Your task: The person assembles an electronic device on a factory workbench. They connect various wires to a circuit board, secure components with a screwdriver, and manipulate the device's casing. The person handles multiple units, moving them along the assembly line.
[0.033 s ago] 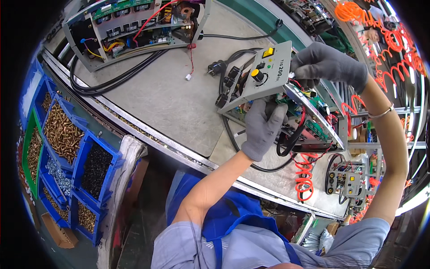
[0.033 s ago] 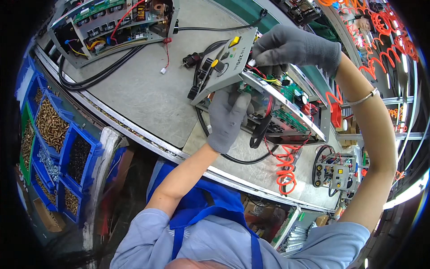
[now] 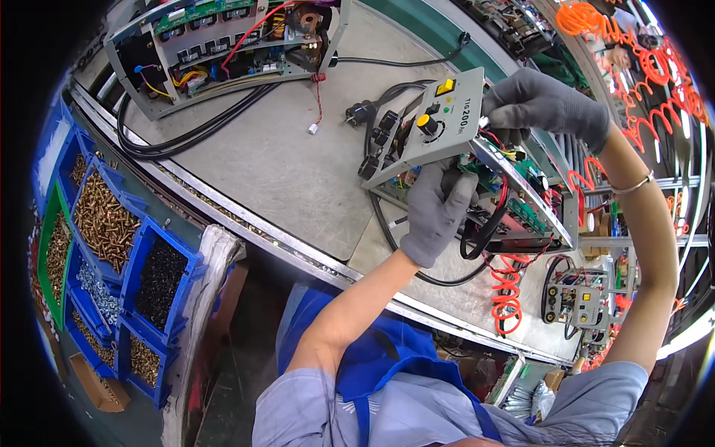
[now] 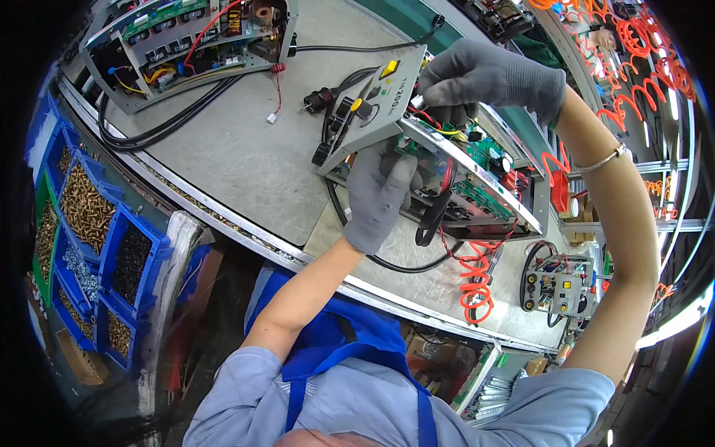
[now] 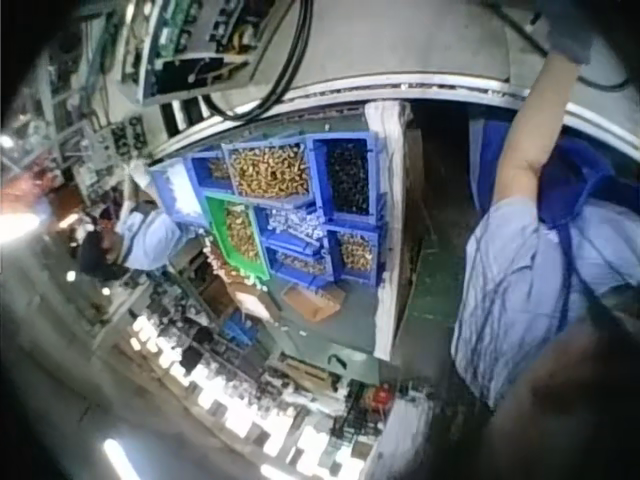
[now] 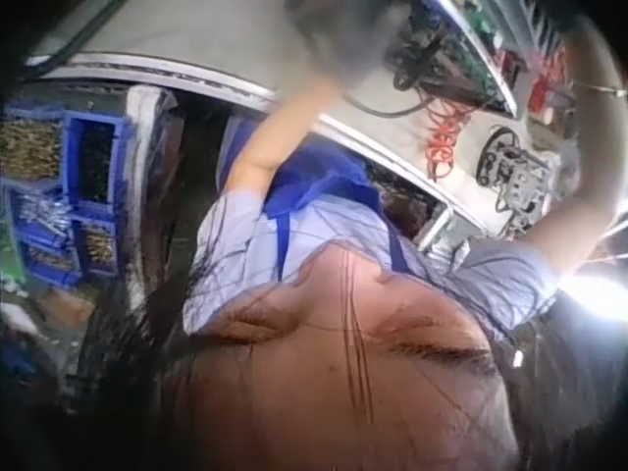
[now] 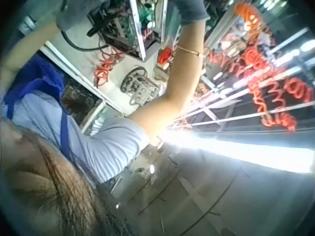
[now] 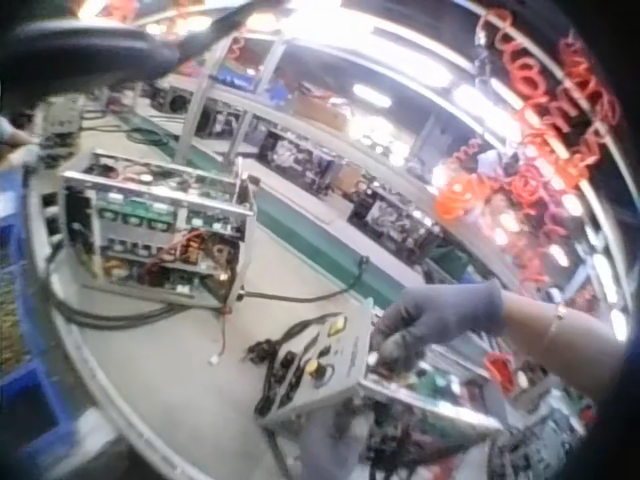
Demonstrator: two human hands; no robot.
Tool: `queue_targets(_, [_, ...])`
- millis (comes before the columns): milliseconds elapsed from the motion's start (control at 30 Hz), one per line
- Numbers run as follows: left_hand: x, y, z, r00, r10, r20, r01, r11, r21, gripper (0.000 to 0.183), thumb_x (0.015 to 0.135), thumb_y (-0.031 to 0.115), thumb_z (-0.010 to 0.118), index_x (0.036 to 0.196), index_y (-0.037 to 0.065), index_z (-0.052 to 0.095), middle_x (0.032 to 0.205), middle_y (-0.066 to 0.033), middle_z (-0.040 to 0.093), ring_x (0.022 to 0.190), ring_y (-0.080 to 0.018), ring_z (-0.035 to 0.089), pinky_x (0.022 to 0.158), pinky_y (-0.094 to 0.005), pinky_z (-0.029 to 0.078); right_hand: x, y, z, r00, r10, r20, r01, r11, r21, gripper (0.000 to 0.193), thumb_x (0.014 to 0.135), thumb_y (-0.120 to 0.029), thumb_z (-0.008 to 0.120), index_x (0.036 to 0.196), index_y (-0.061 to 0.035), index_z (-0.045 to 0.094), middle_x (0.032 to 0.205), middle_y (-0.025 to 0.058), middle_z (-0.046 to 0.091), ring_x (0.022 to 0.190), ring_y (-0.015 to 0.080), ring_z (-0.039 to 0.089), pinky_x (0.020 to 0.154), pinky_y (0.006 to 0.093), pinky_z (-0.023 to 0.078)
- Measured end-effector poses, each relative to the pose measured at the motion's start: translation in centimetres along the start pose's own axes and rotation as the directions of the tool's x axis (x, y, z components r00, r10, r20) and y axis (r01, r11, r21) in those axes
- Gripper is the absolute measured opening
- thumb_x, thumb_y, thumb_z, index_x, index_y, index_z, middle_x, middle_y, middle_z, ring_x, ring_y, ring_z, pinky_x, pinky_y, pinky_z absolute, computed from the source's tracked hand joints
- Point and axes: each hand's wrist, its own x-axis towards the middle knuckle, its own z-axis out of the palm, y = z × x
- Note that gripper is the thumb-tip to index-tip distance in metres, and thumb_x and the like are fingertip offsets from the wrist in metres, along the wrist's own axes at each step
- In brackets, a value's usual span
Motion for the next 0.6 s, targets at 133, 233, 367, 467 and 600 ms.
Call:
queue_targets(133, [0.4,-0.4,0.0,0.987,0.142,0.070,-0.152,0.975,0.160,0.040,0.092,0.027,0.067,0.117,-0.001,0.055,0.077,-0.0050,0.064,0.063,-0.0078,0.059,0.057,-0.0238,0.047,0.5,1.5,-0.9,0.997,-0.057,0.059,0.055,0.998,0.034,0.035,0.096,-0.030,0.063,0.113,0.0008,0.066,0.078,0.0043,0.069,0.063,0.0100,0.065,0.057,0.0236,0.053])
queue_targets(233, [1.5,-0.2,0.0,0.947,0.299,0.120,-0.322,0.862,0.392,0.042,0.090,0.032,0.068,0.113,-0.002,0.058,0.072,-0.0077,0.063,0.058,-0.0140,0.059,0.056,-0.0282,0.048,0.5,2.7,-0.8,0.996,-0.076,0.046,0.071,0.992,0.100,0.036,0.095,-0.031,0.062,0.114,-0.0003,0.064,0.077,0.0038,0.068,0.061,0.0096,0.064,0.054,0.0235,0.052])
queue_targets(367, [1.8,-1.1,0.0,0.941,0.318,0.115,-0.332,0.804,0.494,0.049,0.088,0.040,0.069,0.107,-0.004,0.060,0.071,-0.0121,0.060,0.058,-0.0227,0.059,0.058,-0.0338,0.048,0.2,2.6,0.2,0.998,-0.064,0.000,0.063,0.984,0.169,0.030,0.096,-0.028,0.062,0.110,-0.0009,0.064,0.074,0.0033,0.068,0.058,0.0090,0.064,0.050,0.0222,0.051])
queue_targets(467, [2.3,-1.2,-0.4,0.963,0.240,0.124,-0.270,0.847,0.458,0.050,0.087,0.040,0.070,0.107,-0.005,0.060,0.077,-0.0143,0.061,0.065,-0.0245,0.059,0.062,-0.0359,0.049,-0.2,1.7,0.2,1.000,-0.004,0.024,0.000,0.988,0.156,0.027,0.096,-0.026,0.061,0.107,-0.0012,0.064,0.072,0.0027,0.067,0.056,0.0077,0.062,0.049,0.0209,0.049])
queue_targets(600, [2.4,-0.3,-0.7,0.986,0.074,0.151,-0.129,0.905,0.406,0.047,0.087,0.033,0.071,0.110,-0.006,0.059,0.084,-0.0141,0.063,0.072,-0.0209,0.061,0.066,-0.0331,0.050,-0.4,-0.3,-0.1,0.998,0.053,0.032,-0.052,0.998,-0.037,0.023,0.095,-0.022,0.062,0.099,0.0004,0.067,0.070,0.0036,0.067,0.056,0.0075,0.061,0.049,0.0220,0.049])
